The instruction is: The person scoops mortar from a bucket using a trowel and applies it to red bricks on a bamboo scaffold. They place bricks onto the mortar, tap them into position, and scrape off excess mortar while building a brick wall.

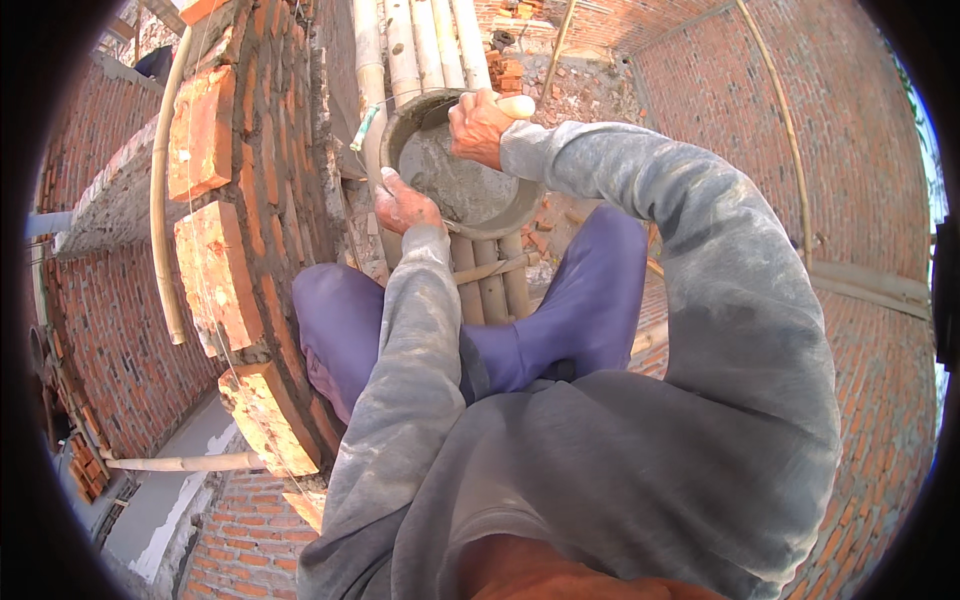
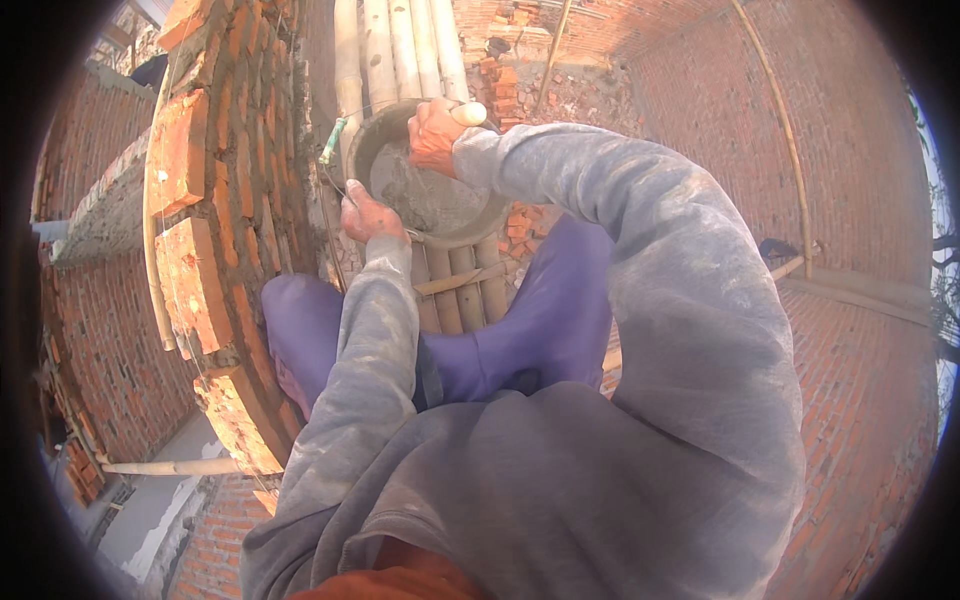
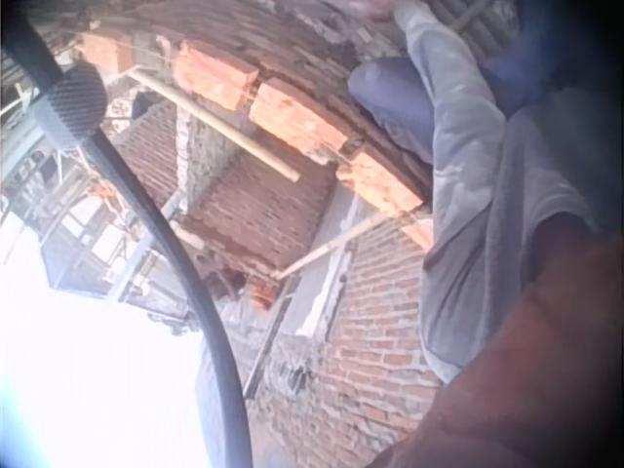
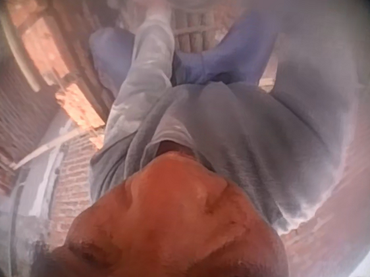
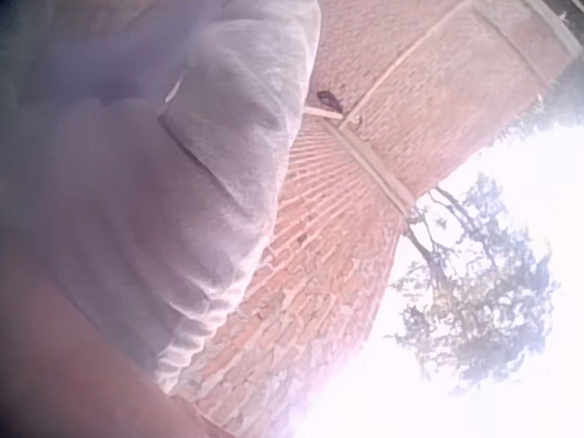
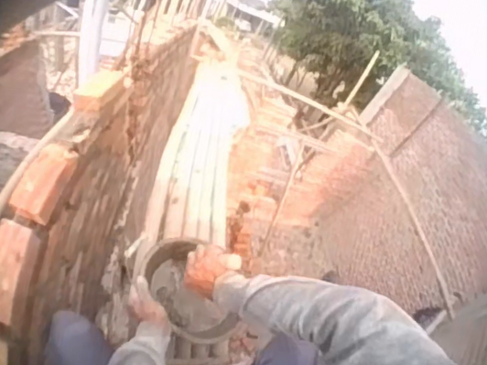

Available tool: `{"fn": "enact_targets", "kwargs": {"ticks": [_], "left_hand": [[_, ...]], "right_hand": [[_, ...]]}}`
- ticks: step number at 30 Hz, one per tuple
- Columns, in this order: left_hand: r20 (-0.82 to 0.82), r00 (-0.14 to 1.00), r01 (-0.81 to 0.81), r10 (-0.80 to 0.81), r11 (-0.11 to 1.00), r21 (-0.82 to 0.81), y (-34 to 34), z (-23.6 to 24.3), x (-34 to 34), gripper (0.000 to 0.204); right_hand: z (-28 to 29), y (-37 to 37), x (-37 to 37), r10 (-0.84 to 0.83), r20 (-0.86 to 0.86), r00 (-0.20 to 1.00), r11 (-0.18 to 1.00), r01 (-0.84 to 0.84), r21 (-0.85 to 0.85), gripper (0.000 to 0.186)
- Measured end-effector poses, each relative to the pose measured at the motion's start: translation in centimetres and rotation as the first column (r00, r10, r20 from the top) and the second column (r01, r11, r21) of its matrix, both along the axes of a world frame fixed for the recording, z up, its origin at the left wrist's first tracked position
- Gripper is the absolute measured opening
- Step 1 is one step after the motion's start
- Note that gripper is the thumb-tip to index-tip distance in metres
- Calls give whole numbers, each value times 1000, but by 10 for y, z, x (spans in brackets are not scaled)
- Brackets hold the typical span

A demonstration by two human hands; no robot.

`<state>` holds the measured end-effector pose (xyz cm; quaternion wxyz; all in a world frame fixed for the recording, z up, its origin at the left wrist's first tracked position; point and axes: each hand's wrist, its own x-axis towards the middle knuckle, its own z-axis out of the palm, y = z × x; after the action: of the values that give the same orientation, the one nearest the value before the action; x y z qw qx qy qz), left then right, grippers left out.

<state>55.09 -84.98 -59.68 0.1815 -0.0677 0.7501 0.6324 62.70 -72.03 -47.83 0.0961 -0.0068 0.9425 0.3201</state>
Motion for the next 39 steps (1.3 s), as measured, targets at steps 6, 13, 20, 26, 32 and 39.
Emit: {"fn": "enact_targets", "kwargs": {"ticks": [6, 13, 20, 26, 32, 39], "left_hand": [[-79, 995, 46, -61, 982, -180, -4, -4, 2, 59], [-28, 999, 22, -25, 995, -102, -3, 8, -2, 56], [-77, 996, 29, -36, 996, -86, -4, 8, 3, 53], [-33, 999, 21, -21, 1000, 5, -2, 5, 3, 53], [-50, 999, 13, -12, 1000, 18, -1, 7, 5, 54], [-56, 997, 53, -55, 998, -45, -7, 9, 2, 54]], "right_hand": [[-50, 10, -33, 145, 347, 927, 986, -107, -125, 17], [-29, 49, -34, 260, 552, 792, 964, -178, -199, 6], [-23, 78, -5, 58, 540, 839, 955, 111, -275, 22], [-43, 67, 35, -242, 540, 806, 750, 508, -423, 30], [-61, 40, 69, -465, 461, 756, 511, 654, -558, 31], [-62, 25, 76, -632, 570, 524, -170, 625, -762, 24]]}}
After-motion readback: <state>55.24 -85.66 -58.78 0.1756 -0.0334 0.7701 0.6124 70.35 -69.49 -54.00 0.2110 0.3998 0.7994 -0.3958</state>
